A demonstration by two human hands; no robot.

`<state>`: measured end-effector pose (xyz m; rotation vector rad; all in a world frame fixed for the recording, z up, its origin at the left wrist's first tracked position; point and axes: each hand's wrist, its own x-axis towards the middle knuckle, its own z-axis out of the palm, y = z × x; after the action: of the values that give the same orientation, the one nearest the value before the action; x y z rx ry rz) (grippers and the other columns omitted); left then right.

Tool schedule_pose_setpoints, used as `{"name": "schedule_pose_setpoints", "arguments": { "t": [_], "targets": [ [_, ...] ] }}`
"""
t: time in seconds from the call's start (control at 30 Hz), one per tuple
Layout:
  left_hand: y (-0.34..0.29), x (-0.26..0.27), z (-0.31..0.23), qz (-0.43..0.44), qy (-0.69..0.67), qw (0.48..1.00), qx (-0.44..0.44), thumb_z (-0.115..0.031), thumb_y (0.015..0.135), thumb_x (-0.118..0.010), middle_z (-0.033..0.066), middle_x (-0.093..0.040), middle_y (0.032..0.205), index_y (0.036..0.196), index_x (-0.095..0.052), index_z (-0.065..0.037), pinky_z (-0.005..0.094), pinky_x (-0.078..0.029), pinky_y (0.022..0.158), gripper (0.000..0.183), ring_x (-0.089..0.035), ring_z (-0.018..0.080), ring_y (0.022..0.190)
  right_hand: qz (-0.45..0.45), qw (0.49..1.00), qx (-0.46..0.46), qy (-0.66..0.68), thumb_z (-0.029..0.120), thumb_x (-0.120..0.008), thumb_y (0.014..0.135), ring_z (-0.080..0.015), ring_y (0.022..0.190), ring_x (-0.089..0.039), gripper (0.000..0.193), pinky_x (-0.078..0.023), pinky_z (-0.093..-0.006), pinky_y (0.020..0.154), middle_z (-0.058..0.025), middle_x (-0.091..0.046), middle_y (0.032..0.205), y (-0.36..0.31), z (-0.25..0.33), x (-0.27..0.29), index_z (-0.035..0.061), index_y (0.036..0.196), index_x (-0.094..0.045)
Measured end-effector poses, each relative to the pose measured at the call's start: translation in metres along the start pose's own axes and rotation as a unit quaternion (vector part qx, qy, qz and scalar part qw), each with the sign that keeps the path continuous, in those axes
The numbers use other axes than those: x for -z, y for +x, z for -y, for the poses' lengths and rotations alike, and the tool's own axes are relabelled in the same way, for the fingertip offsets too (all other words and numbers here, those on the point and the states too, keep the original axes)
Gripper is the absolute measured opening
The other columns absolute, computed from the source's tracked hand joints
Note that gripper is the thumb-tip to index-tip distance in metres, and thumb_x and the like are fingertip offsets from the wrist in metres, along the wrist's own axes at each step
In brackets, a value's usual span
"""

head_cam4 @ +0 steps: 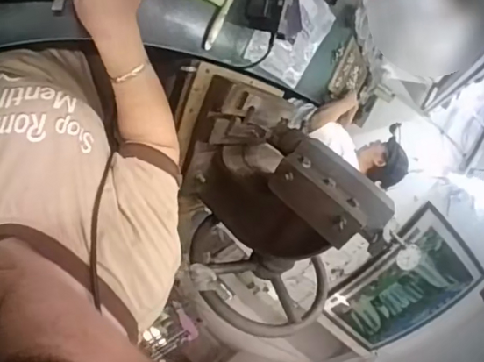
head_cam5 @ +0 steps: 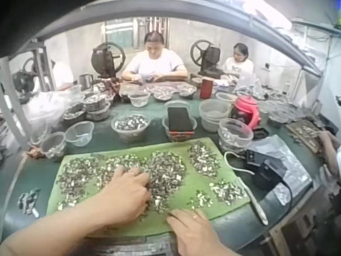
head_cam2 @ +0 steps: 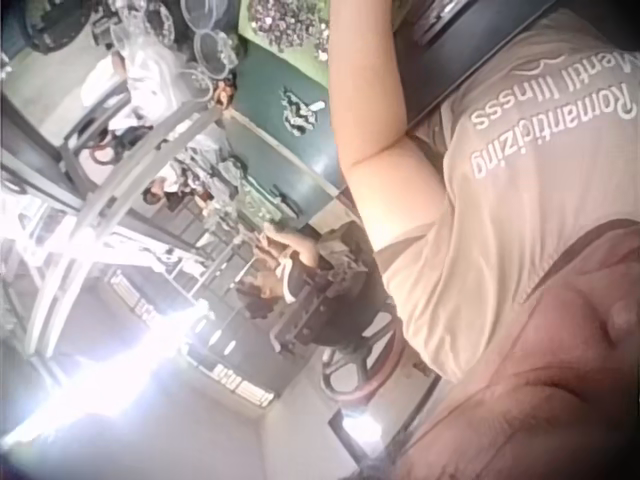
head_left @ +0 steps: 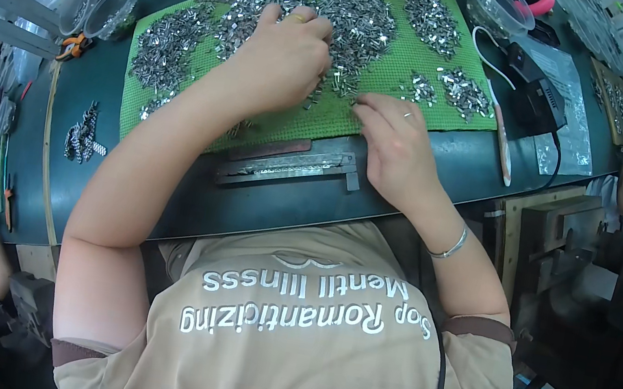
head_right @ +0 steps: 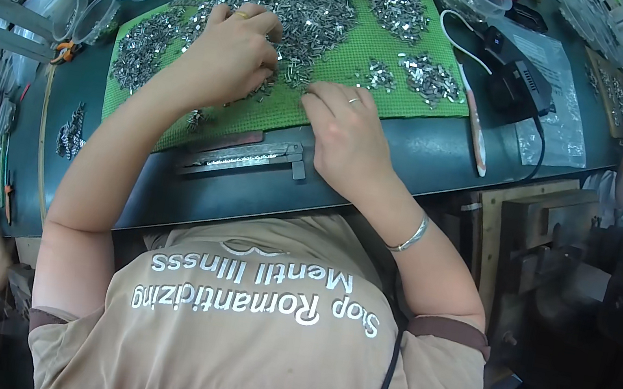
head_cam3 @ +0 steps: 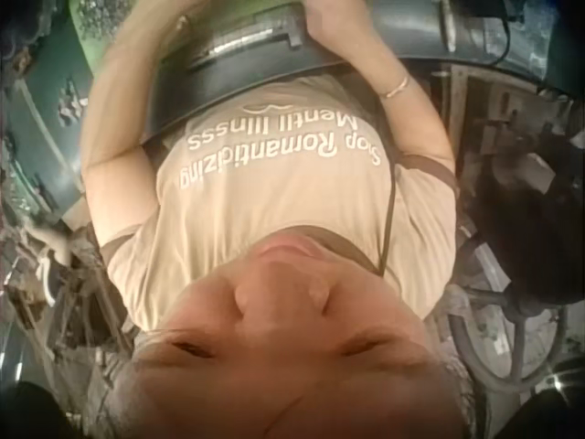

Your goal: The person assembles metal link components into a fixture by hand, places the fixture into a manual press machine, and rotates the wheel to press the components together.

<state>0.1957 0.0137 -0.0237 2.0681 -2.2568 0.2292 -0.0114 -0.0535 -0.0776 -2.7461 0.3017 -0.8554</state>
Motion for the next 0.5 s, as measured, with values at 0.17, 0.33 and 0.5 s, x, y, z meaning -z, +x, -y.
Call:
{"name": "schedule_pose_setpoints", "arguments": {
  "t": [0.17,0.33,0.5],
  "targets": [
    [0.009,0.008,-0.003,0.087,-0.006,0.996,0.022,-0.012,0.076,-0.067,0.0098,-0.06,0.108,0.088,-0.074,-0.006,0.0506,-0.04,0.096,0.015,-0.052,0.029,0.115,0.003,0.999,-0.037,0.025,0.0,-0.064,0.079,-0.0305,0.093,-0.06,0.023,-0.042,-0.0404,0.084,-0.0109,-0.063,0.097,0.013,-0.01,0.002,0.0022,0.102,-0.066],
    [-0.002,-0.005,-0.003,0.026,-0.015,1.0,0.008,-0.013,0.077,-0.07,0.0075,-0.059,0.11,0.087,-0.068,-0.006,0.0445,-0.039,0.095,0.013,-0.051,0.0263,0.114,0.075,0.996,-0.035,0.029,0.004,-0.067,0.079,-0.028,0.083,-0.059,0.011,-0.039,-0.0393,0.076,-0.0085,-0.059,0.084,0.026,-0.018,-0.001,0.0042,0.09,-0.07],
    [-0.02,0.003,-0.005,-0.064,-0.05,0.997,0.012,-0.01,0.08,-0.068,0.0096,-0.064,0.091,0.09,-0.063,-0.005,0.0437,-0.041,0.09,0.012,-0.061,0.0282,0.092,0.086,0.996,-0.034,0.001,0.005,-0.064,0.076,-0.0258,0.085,-0.061,0.005,-0.038,-0.0398,0.077,-0.0079,-0.059,0.082,0.033,-0.015,-0.006,0.0074,0.073,-0.067]
  ]
}}
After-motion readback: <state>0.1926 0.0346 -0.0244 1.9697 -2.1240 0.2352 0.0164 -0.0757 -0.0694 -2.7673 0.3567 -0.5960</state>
